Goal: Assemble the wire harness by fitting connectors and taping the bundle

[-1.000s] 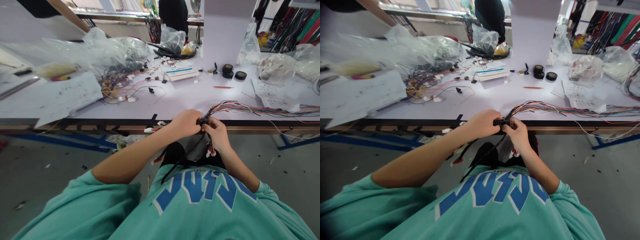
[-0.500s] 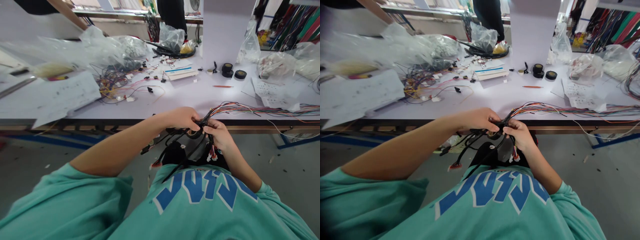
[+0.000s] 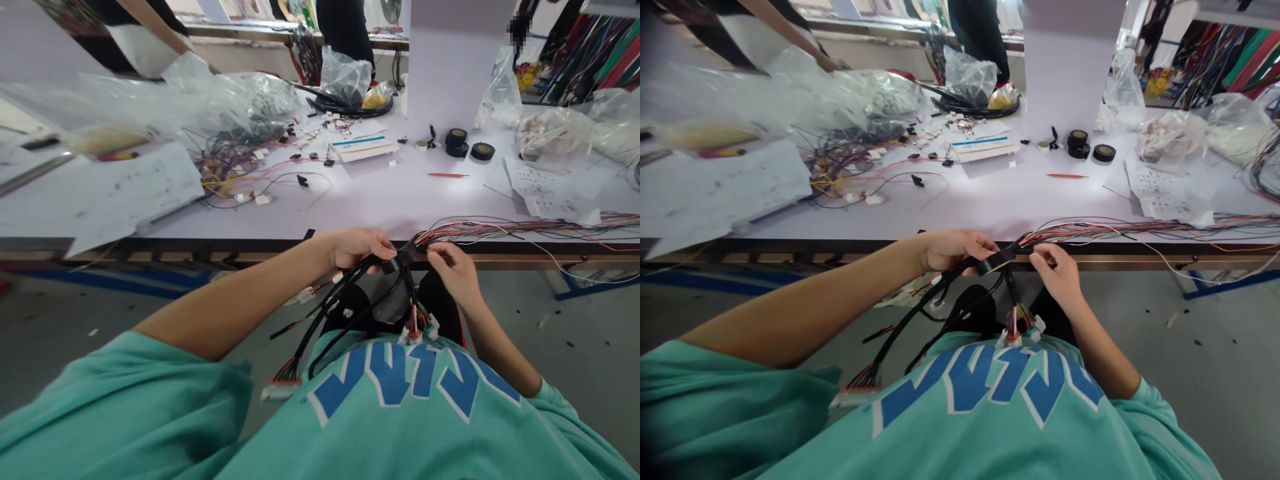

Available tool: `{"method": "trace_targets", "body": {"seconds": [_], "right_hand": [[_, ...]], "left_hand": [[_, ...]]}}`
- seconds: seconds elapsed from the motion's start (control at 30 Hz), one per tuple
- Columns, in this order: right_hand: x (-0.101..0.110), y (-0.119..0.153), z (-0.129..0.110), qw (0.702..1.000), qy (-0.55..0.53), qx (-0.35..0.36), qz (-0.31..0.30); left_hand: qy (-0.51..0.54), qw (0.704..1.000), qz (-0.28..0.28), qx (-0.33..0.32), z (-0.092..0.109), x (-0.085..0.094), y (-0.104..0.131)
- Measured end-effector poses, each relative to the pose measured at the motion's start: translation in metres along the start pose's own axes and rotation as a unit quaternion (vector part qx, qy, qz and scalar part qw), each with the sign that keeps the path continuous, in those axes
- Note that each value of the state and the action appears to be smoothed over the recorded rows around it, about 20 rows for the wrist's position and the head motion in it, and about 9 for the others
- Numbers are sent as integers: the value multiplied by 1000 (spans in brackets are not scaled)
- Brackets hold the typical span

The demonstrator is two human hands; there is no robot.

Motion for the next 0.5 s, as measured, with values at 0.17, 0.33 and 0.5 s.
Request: {"method": "trace_targets", "body": {"seconds": [0.17,0.33,0.5], "right_hand": [[-3,1,-36,945,124,289,-85],[-5,-20,-30,957,-28,238,-162],[16,-22,-3,971,-103,139,-166]], "left_hand": [[37,999,5,-19,-4,-1,-6],[43,998,-20,-35,-13,2,-5],[40,996,-21,-81,-14,-1,1]]}}
Point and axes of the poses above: each hand's wrist, its own y-axis away from the middle knuckle, its own x-axis out of the back of the hand, z = x × y, the point moved 1 cm from there along -y, towards the middle knuckle
